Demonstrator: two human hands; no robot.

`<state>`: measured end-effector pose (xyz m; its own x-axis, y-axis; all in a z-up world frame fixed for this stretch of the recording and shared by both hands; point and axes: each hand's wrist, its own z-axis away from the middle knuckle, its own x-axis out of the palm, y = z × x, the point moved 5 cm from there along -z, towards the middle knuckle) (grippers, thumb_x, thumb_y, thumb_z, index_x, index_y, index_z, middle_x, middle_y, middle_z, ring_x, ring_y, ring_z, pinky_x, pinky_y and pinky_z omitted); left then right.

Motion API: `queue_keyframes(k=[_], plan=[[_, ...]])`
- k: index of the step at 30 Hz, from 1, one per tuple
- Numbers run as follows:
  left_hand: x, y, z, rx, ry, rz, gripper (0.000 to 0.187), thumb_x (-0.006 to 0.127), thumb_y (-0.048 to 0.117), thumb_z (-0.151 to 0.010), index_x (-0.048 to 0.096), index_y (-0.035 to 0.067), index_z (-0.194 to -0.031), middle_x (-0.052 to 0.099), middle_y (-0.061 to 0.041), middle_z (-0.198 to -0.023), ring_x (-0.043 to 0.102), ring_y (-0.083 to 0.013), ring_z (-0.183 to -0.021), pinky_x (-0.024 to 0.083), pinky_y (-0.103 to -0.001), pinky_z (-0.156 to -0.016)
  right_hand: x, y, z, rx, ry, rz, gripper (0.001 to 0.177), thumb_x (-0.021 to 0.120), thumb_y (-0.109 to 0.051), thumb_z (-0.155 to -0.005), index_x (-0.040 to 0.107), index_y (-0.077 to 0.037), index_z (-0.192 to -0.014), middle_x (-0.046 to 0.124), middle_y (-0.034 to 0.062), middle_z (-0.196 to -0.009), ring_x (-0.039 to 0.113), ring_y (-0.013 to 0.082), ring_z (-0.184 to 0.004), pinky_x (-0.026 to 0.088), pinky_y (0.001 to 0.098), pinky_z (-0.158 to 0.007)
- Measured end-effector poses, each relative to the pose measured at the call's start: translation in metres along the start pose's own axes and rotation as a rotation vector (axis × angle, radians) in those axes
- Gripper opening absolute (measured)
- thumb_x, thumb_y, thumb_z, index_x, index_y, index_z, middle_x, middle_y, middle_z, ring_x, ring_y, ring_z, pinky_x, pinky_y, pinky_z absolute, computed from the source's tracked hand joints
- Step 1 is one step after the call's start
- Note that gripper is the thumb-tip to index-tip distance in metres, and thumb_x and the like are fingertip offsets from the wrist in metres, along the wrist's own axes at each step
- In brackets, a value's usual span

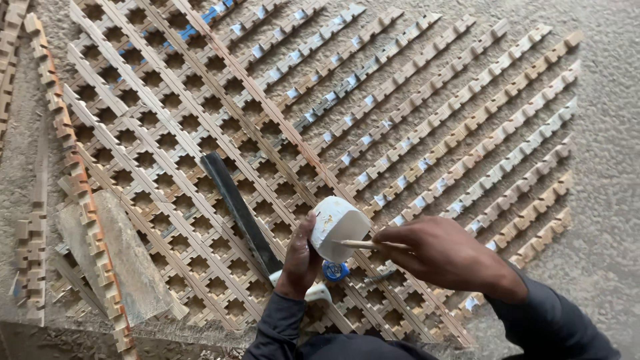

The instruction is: The person applies a white adhesive to the joints of a large wooden lattice structure using a small brush. They repeatedly dip the brush into a white container and carefully coat the intersections of the wooden pieces.

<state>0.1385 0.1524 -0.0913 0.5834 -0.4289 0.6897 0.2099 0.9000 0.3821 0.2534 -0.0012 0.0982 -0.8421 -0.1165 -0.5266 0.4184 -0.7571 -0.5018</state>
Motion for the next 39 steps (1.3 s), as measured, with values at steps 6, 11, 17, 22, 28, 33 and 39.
queue_keyframes(k=[6, 11, 17, 22, 28, 33, 39], plan=[[0.048, 0.012, 0.027, 0.025, 0.011, -0.107, 0.044, 0.06, 0.036, -0.099, 0.072, -0.004, -0.112, 0.074, -0.028, -0.113, 0.074, -0.0351, -0.098, 0.059, -0.052, -0.094, 0.026, 0.002, -0.011, -0.043, -0.115, 0.219, 0.038, 0.05, -0.027, -0.102, 0.065, -0.032, -0.136, 0.078, 0.0071, -0.095, 0.057, 0.0073, -0.042, 0.048, 0.0212, -0.043], [0.038, -0.001, 0.018, -0.018, 0.007, -0.101, 0.043, 0.059, 0.037, -0.1, 0.072, -0.003, -0.11, 0.074, -0.027, -0.111, 0.074, -0.0346, -0.097, 0.06, -0.05, -0.09, 0.007, -0.008, -0.01, -0.013, -0.226, 0.121, 0.032, 0.049, -0.026, -0.104, 0.072, -0.02, -0.125, 0.079, 0.0069, -0.088, 0.058, 0.0062, -0.043, 0.045, 0.017, -0.041], [0.037, 0.005, 0.016, -0.115, 0.019, -0.045, 0.059, 0.051, 0.047, -0.1, 0.062, -0.003, -0.128, 0.068, -0.026, -0.118, 0.07, -0.0361, -0.103, 0.059, -0.056, -0.093, -0.026, 0.018, -0.02, -0.036, -0.298, -0.368, 0.034, 0.058, -0.021, -0.099, 0.078, -0.006, -0.123, 0.078, 0.013, -0.074, 0.054, 0.0108, -0.042, 0.043, 0.0213, -0.041], [0.028, 0.001, 0.009, -0.139, 0.063, 0.121, 0.055, 0.053, 0.046, -0.101, 0.064, 0.002, -0.131, 0.069, -0.021, -0.123, 0.071, -0.0329, -0.103, 0.06, -0.052, -0.091, -0.053, 0.099, -0.044, -0.169, -0.103, -0.904, 0.034, 0.062, -0.017, -0.095, 0.079, 0.006, -0.114, 0.073, 0.0182, -0.062, 0.04, 0.0056, -0.034, 0.035, 0.0208, -0.032], [0.024, 0.004, 0.009, -0.172, 0.156, 0.05, 0.066, 0.053, 0.049, -0.091, 0.055, 0.008, -0.142, 0.062, -0.022, -0.126, 0.06, -0.0401, -0.112, 0.056, -0.054, -0.082, -0.108, 0.154, -0.087, 0.007, 0.478, -1.093, 0.041, 0.065, -0.019, -0.097, 0.066, -0.002, -0.134, 0.064, 0.0047, -0.092, 0.051, 0.0083, -0.061, 0.045, 0.0185, -0.049], [0.016, -0.001, 0.003, -0.159, 0.162, 0.117, 0.061, 0.054, 0.047, -0.093, 0.055, 0.009, -0.141, 0.064, -0.02, -0.126, 0.061, -0.0386, -0.11, 0.056, -0.055, -0.082, -0.114, 0.207, -0.152, 0.07, 0.651, -1.121, 0.04, 0.054, -0.017, -0.106, 0.061, -0.008, -0.144, 0.072, 0.007, -0.089, 0.054, 0.0074, -0.056, 0.045, 0.019, -0.047], [0.01, -0.003, 0.0, -0.149, 0.157, 0.132, 0.064, 0.051, 0.046, -0.095, 0.054, 0.007, -0.145, 0.065, -0.02, -0.129, 0.062, -0.0366, -0.112, 0.055, -0.053, -0.089, -0.116, 0.219, -0.197, 0.092, 0.762, -0.955, 0.032, 0.06, -0.018, -0.104, 0.066, -0.007, -0.133, 0.072, 0.005, -0.084, 0.055, 0.0078, -0.054, 0.041, 0.0193, -0.042]])
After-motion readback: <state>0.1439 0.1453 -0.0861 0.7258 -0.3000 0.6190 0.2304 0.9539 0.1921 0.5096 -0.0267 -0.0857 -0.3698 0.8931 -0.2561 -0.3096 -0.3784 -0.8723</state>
